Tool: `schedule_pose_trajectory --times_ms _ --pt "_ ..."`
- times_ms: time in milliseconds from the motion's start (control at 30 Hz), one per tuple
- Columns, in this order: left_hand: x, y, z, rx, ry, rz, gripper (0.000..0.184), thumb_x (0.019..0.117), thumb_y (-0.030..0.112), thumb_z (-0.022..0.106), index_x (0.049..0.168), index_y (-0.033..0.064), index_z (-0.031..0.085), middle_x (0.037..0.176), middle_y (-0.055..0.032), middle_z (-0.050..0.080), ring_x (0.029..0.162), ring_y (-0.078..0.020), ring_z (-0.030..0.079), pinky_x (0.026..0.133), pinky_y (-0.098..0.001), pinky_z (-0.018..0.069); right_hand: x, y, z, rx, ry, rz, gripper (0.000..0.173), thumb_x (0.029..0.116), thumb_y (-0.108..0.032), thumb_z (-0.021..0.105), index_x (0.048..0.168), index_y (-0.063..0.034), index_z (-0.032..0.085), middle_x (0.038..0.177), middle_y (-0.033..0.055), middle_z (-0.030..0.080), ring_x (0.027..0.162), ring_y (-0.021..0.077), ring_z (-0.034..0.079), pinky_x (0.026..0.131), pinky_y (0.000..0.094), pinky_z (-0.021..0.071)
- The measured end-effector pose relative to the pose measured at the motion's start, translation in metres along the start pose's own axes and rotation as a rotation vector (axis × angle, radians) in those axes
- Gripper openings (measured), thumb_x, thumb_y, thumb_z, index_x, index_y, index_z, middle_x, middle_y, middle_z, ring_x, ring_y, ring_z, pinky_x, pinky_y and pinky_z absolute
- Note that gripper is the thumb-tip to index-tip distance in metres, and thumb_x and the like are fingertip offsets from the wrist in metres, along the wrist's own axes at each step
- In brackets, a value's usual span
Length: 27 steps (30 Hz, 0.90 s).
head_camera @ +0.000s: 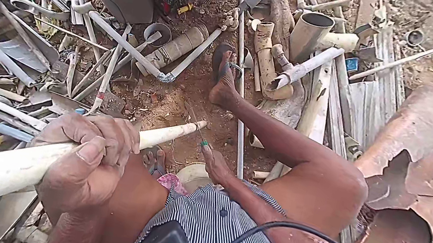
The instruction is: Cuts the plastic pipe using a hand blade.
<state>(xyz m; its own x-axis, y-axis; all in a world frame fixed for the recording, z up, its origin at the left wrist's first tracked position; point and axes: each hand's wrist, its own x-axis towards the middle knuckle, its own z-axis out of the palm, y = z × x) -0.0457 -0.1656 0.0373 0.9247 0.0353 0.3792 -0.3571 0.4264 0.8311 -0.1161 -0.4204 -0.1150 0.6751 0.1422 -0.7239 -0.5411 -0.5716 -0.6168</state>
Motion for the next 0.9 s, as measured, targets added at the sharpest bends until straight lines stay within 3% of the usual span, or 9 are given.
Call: schedule_pose_trajectory --times_ms 100,233,367,500,600,667,733,833,900 --pt "0.007 0.0 -0.001 0.015 0.037 0.021 0.027 0.0923 0.028 0.066 0.068 0.0228 0.055 0.053 0.0088 0.049 0.049 -0.0053 0.052 0.053 -0.0234 0.0481 0.009 0.0 -0.02 0.019 -0.083 0.271 0.059 0.1124 -0.047 0.017 0.09 -0.0034 0.049 0.066 0.0042 0.042 0.05 0.0163 0.044 0.052 0.033 0.0438" --pt "0.004 -0.003 0.001 0.024 0.068 0.015 0.026 0.0925 0.028 0.066 0.069 0.0233 0.055 0.055 0.0089 0.05 0.05 -0.0055 0.053 0.054 -0.0237 0.0495 -0.003 -0.013 -0.007 0.019 -0.023 -0.09 0.057 0.11 -0.042 0.021 0.094 -0.0016 0.058 0.069 0.0008 0.045 0.059 0.0127 0.047 0.062 0.0332 0.0449" --pt "0.011 -0.003 0.004 0.068 0.144 0.051 0.028 0.0939 0.027 0.062 0.067 0.0238 0.054 0.053 0.0089 0.05 0.049 -0.0053 0.053 0.053 -0.0234 0.0497 0.02 0.008 -0.015 0.117 -0.059 0.258 0.057 0.1124 -0.048 0.02 0.09 -0.0047 0.049 0.062 0.0022 0.041 0.047 0.0146 0.042 0.049 0.0316 0.0424" --pt "0.004 -0.009 0.005 0.099 0.257 0.06 0.03 0.0985 0.022 0.051 0.069 0.0224 0.054 0.054 0.0073 0.052 0.049 -0.007 0.054 0.053 -0.0246 0.0509 0.01 -0.015 -0.007 0.1 -0.054 -0.033 0.056 0.1105 -0.044 0.02 0.087 -0.0048 0.052 0.062 -0.001 0.041 0.049 0.0106 0.042 0.052 0.0297 0.042" --pt "0.011 -0.008 0.009 0.127 0.315 0.089 0.031 0.0985 0.018 0.046 0.068 0.022 0.053 0.052 0.0068 0.052 0.047 -0.0069 0.054 0.051 -0.0242 0.0509 0.027 -0.007 -0.017 0.027 -0.035 0.099 0.06 0.1135 -0.04 0.022 0.093 0.0035 0.057 0.073 0.0101 0.05 0.061 0.0209 0.051 0.063 0.04 0.0466" --pt "0.01 -0.007 0.005 0.15 0.327 0.081 0.031 0.0993 0.016 0.042 0.07 0.0217 0.05 0.052 0.0067 0.051 0.046 -0.0075 0.053 0.051 -0.0249 0.0508 0.024 -0.009 -0.024 -0.024 -0.065 0.139 0.059 0.1132 -0.043 0.017 0.089 -0.0018 0.053 0.07 0.0056 0.045 0.056 0.0171 0.047 0.057 0.0349 0.0446" --pt "0.01 -0.01 0.003 0.142 0.309 0.083 0.031 0.1001 0.018 0.044 0.07 0.0223 0.051 0.053 0.0071 0.052 0.047 -0.0073 0.054 0.052 -0.0245 0.0514 0.016 -0.009 -0.035 0.053 -0.057 0.147 0.058 0.1139 -0.037 0.017 0.102 0.0028 0.057 0.076 0.0074 0.046 0.061 0.0181 0.047 0.062 0.036 0.0446" --pt "0.008 -0.009 0.003 0.131 0.289 0.093 0.03 0.0993 0.022 0.05 0.07 0.0221 0.052 0.053 0.007 0.052 0.047 -0.0071 0.053 0.051 -0.0243 0.0508 0.004 -0.005 -0.026 0.232 -0.033 0.136 0.041 0.1136 -0.031 0.026 0.112 -0.001 0.053 0.071 0.0005 0.044 0.051 0.0083 0.045 0.051 0.0244 0.0434" --pt "0.01 -0.009 0.001 0.129 0.256 0.084 0.028 0.0985 0.023 0.054 0.07 0.0226 0.053 0.054 0.0072 0.052 0.047 -0.007 0.054 0.051 -0.0239 0.0506 -0.001 -0.004 -0.019 0.257 -0.026 0.081 0.032 0.1109 -0.026 0.038 0.118 0.0025 0.051 0.081 0.0048 0.051 0.062 0.0111 0.054 0.063 0.0286 0.0503"
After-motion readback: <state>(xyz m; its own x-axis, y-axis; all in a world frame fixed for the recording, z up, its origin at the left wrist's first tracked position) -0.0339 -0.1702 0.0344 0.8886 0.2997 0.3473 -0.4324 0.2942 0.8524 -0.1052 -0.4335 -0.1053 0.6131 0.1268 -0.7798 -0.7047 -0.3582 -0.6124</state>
